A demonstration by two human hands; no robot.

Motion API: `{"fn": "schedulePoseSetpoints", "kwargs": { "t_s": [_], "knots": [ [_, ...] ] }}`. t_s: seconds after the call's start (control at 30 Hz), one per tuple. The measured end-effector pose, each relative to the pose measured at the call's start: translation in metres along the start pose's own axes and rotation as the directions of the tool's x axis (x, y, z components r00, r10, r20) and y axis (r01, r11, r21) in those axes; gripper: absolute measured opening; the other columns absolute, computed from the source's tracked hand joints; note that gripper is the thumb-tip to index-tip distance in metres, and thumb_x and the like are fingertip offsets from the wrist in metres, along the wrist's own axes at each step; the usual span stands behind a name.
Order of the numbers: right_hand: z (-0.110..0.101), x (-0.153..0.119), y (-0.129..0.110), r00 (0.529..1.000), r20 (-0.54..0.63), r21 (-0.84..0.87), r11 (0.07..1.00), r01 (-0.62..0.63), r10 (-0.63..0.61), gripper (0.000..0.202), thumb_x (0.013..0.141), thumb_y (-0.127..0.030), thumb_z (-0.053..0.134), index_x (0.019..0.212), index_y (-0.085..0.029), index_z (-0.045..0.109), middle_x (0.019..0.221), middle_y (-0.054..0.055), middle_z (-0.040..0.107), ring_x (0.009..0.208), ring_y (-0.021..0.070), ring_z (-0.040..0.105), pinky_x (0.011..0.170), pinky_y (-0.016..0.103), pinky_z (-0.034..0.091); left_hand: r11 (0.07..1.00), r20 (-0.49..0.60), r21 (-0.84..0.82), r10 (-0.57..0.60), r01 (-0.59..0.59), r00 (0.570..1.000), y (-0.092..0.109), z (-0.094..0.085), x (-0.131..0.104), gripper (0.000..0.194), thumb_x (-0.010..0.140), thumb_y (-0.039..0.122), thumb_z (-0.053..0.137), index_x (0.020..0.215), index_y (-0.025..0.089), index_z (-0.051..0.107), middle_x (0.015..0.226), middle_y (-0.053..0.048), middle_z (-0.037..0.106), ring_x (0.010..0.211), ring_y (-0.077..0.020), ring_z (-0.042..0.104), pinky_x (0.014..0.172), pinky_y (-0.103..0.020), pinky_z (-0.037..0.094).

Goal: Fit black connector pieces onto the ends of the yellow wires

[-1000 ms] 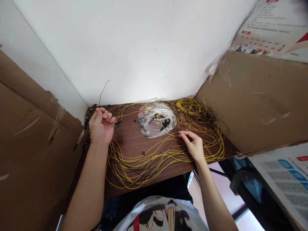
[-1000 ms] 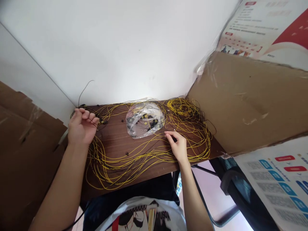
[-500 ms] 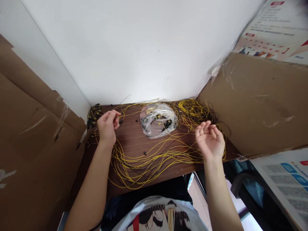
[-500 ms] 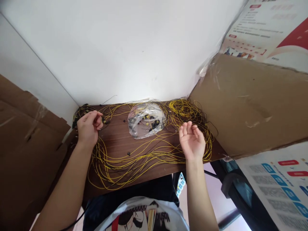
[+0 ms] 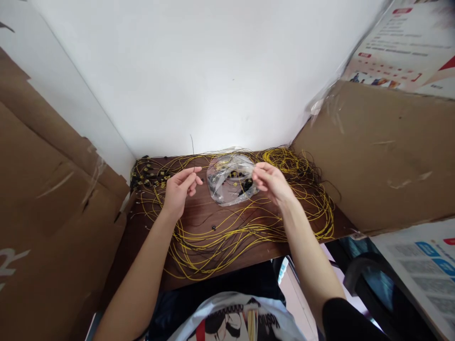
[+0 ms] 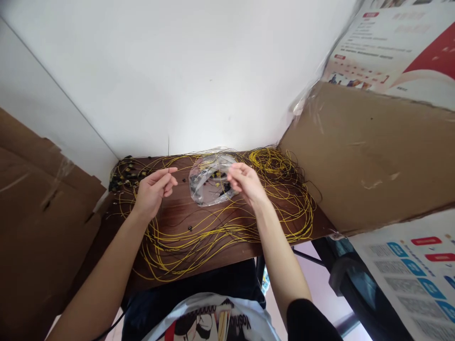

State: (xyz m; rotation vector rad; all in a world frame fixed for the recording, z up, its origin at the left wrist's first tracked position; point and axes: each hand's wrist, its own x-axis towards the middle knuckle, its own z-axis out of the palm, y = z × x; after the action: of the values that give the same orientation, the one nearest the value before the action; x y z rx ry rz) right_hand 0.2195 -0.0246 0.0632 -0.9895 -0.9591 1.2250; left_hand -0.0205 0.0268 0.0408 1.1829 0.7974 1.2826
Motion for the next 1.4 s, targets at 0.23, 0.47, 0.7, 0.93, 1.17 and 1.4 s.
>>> {"fn": "schedulePoseSetpoints", "kwargs": {
  "t_s": [0.23, 0.47, 0.7, 0.93, 1.17, 1.4],
  "knots": [
    [0.023, 0.038, 0.052, 0.996, -0.012, -0.248, 0.965, -0.089, 0.088, 0.018, 0.068, -0.03, 0.064, 0.078, -0.015, 0.059, 0.058, -0.004, 0.055, 0.043, 0.0042, 0.038, 0.04, 0.018, 0.026, 0.994, -0.107, 0.076, -0.074, 0.083, 0.991, -0.006, 0.003, 0.001, 0.023, 0.064, 0.022, 0.063, 0.083, 0.01, 0.067, 0.071, -0.007, 0.067, 0.048, -0.0058, 0.04, 0.04, -0.016, 0.027],
    [0.017, 0.03, 0.068, 0.999, 0.017, -0.259, 0.966, -0.027, 0.032, 0.023, 0.072, -0.033, 0.057, 0.086, -0.016, 0.056, 0.069, -0.003, 0.054, 0.044, 0.0054, 0.04, 0.033, 0.016, 0.024, 0.971, -0.145, 0.226, -0.044, 0.076, 0.988, -0.022, 0.008, -0.001, 0.02, 0.066, 0.02, 0.055, 0.081, 0.011, 0.066, 0.062, -0.001, 0.061, 0.04, -0.0027, 0.025, 0.037, -0.016, 0.016],
    [0.015, 0.027, 0.08, 0.982, -0.02, -0.615, 0.777, 0.136, -0.188, 0.009, 0.082, -0.02, 0.047, 0.083, -0.017, 0.055, 0.069, -0.001, 0.06, 0.053, 0.01, 0.052, 0.053, 0.023, 0.043, 0.907, 0.067, 0.42, 0.004, -0.032, 0.998, -0.032, 0.016, -0.007, 0.017, 0.077, 0.022, 0.052, 0.081, 0.013, 0.067, 0.078, -0.006, 0.071, 0.054, -0.0101, 0.052, 0.052, -0.021, 0.04],
    [0.024, 0.021, 0.083, 0.911, 0.238, -0.827, 0.421, 0.372, -0.338, 0.029, 0.084, -0.004, 0.039, 0.088, -0.015, 0.065, 0.09, 0.007, 0.066, 0.085, 0.0181, 0.061, 0.082, 0.031, 0.047, 0.644, 0.295, 0.721, 0.049, -0.256, 0.954, -0.042, 0.016, -0.01, 0.025, 0.085, 0.019, 0.046, 0.09, 0.019, 0.07, 0.093, -0.004, 0.072, 0.082, -0.0185, 0.063, 0.074, -0.028, 0.045],
    [0.023, 0.024, 0.091, 0.892, 0.314, -0.896, 0.21, 0.392, -0.325, 0.033, 0.087, -0.005, 0.038, 0.103, -0.013, 0.065, 0.106, 0.011, 0.062, 0.103, 0.0213, 0.056, 0.091, 0.032, 0.046, 0.598, 0.229, 0.764, 0.1, -0.242, 0.968, -0.045, 0.017, -0.012, 0.024, 0.085, 0.015, 0.045, 0.091, 0.018, 0.068, 0.095, -0.005, 0.072, 0.086, -0.0201, 0.064, 0.078, -0.029, 0.046],
    [0.026, 0.021, 0.09, 0.894, 0.367, -0.911, 0.093, 0.401, -0.256, 0.031, 0.091, -0.015, 0.041, 0.115, -0.017, 0.06, 0.117, 0.008, 0.059, 0.107, 0.0218, 0.05, 0.091, 0.034, 0.046, 0.603, 0.153, 0.773, 0.121, -0.195, 0.981, -0.044, 0.022, -0.014, 0.024, 0.085, 0.015, 0.044, 0.091, 0.018, 0.067, 0.096, -0.005, 0.072, 0.087, -0.0205, 0.064, 0.08, -0.031, 0.046]
  ]
}}
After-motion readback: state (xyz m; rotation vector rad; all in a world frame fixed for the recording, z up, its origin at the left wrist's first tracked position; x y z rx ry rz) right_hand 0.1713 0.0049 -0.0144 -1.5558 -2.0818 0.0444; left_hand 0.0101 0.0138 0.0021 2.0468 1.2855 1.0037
